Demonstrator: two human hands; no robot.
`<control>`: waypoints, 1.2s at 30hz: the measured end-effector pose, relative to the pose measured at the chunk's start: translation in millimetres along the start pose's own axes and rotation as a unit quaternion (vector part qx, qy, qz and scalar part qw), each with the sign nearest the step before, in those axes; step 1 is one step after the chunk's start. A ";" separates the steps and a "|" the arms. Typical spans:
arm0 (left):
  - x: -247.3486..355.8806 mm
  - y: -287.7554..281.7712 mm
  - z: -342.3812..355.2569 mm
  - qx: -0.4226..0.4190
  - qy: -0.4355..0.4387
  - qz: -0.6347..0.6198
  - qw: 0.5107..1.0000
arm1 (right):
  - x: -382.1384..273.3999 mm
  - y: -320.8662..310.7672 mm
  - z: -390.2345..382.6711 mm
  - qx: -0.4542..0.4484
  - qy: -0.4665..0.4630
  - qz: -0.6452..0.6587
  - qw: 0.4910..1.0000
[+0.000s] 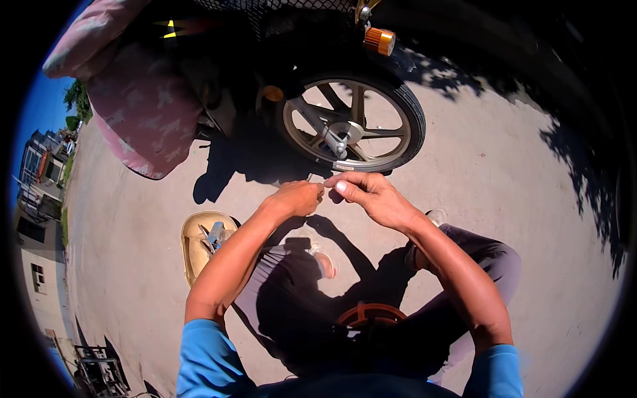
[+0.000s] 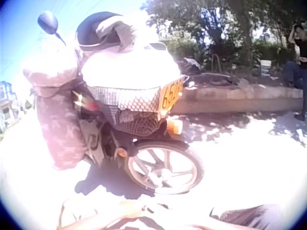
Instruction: The person repairs a bicycle tire by using tire levers to pry the outer tire off the rim, pulling out the inner tube by hand, and then finding a puncture in the tube.
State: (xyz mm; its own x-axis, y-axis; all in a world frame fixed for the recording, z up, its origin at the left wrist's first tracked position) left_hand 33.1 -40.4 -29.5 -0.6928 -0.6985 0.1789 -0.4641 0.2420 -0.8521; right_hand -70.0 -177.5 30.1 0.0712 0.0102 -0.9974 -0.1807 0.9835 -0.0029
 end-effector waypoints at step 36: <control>-54.4 70.8 218.8 0.065 -0.234 -0.816 0.525 | 181.3 -308.8 87.2 0.508 0.030 0.212 0.835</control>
State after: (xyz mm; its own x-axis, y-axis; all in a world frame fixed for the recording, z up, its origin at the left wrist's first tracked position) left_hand 158.7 -132.6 -207.2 0.7938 0.0000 0.6082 -0.1663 -0.9619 0.2169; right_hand 84.3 -463.7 -143.6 0.1577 0.4159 -0.8956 0.7493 0.5403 0.3829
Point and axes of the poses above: each hand's wrist, its own z-axis towards the middle knuckle, its own y-axis out of the palm, x = y × z, the point moved 6 cm from there along z, towards the middle knuckle
